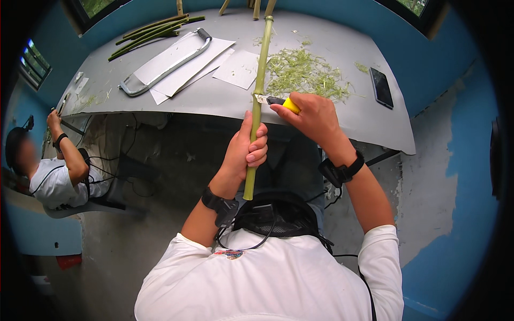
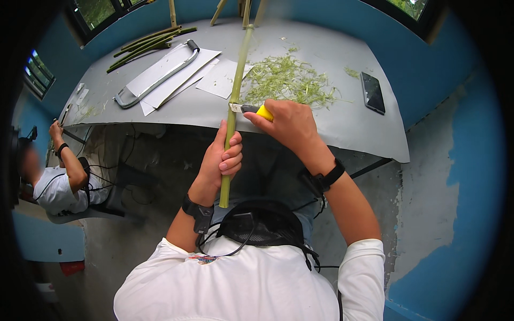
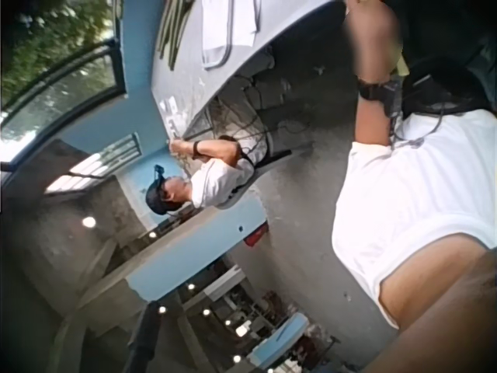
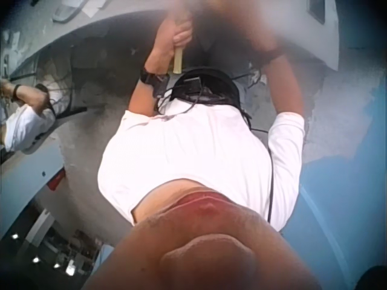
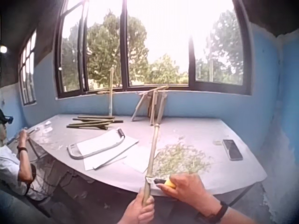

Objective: Stripping the outer layer of a bamboo or plant stalk using a utility knife.

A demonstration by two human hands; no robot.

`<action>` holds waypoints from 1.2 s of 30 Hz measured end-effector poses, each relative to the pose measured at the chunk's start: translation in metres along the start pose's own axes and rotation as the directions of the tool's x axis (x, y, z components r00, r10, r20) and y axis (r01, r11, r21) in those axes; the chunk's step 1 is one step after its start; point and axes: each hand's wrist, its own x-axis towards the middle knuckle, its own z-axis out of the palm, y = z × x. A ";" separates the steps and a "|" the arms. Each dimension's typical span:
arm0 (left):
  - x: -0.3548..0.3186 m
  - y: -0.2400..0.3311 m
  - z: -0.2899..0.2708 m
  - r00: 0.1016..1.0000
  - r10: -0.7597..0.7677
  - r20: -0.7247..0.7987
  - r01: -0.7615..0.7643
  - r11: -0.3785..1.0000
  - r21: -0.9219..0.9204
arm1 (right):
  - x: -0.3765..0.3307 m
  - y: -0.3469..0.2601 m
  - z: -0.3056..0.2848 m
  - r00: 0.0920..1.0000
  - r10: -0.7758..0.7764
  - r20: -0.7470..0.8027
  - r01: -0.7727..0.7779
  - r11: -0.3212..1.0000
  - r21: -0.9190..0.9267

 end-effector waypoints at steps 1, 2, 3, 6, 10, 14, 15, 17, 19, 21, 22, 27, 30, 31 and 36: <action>0.001 0.000 0.001 1.000 -0.019 0.011 0.019 0.999 -0.028 | -0.001 0.002 -0.001 1.000 -0.003 -0.003 0.003 1.000 -0.008; 0.003 -0.001 -0.001 0.999 -0.029 0.041 0.030 0.999 -0.035 | -0.002 0.004 -0.002 1.000 -0.007 -0.006 0.006 1.000 -0.017; 0.006 -0.003 -0.005 0.997 -0.035 0.070 0.038 0.998 -0.043 | -0.003 0.007 -0.001 1.000 -0.012 -0.017 0.012 1.000 0.000; 0.013 0.000 -0.020 0.949 -0.117 0.293 0.201 0.940 -0.275 | -0.002 0.010 0.001 0.999 0.030 -0.029 -0.028 0.998 0.061; 0.001 0.002 -0.029 0.902 -0.111 0.416 0.289 0.872 -0.394 | 0.004 0.001 -0.002 0.996 0.085 0.000 -0.085 0.992 0.090; 0.003 0.012 -0.028 0.912 -0.104 0.398 0.270 0.882 -0.387 | 0.004 -0.003 -0.008 0.999 0.012 0.051 -0.017 0.996 0.085; 0.004 0.013 -0.027 0.923 -0.098 0.373 0.237 0.908 -0.346 | 0.004 -0.002 -0.009 0.998 -0.002 0.061 -0.004 0.996 0.087; 0.002 0.013 -0.022 0.955 -0.089 0.284 0.157 0.962 -0.224 | 0.006 -0.002 -0.009 0.996 -0.030 0.081 0.023 0.995 0.093; -0.003 0.012 -0.012 0.986 -0.070 0.148 0.079 0.996 -0.051 | 0.008 0.000 -0.010 0.989 -0.036 0.146 0.025 0.997 0.079; -0.002 0.009 -0.011 0.994 -0.044 0.103 0.042 0.999 0.019 | 0.012 0.002 -0.008 0.984 -0.033 0.174 0.022 0.998 0.065; -0.002 0.008 -0.011 0.996 -0.030 0.081 0.026 0.998 0.055 | 0.013 0.002 -0.006 0.985 -0.027 0.170 0.017 0.998 0.058; -0.004 0.005 -0.017 0.987 -0.071 0.144 0.080 0.995 -0.061 | 0.007 0.000 0.001 0.996 -0.037 0.080 0.034 0.999 0.042; -0.002 0.006 -0.028 0.934 -0.127 0.333 0.208 0.953 -0.221 | 0.005 -0.001 0.003 1.000 0.005 0.021 -0.006 0.999 0.053; -0.002 0.007 -0.030 0.903 -0.136 0.406 0.259 0.929 -0.265 | 0.006 0.001 0.006 0.998 0.058 0.002 -0.058 0.995 0.076; -0.017 -0.001 -0.027 0.959 -0.121 0.257 0.170 0.969 -0.181 | 0.003 0.000 0.002 0.999 0.046 0.002 -0.046 0.998 0.032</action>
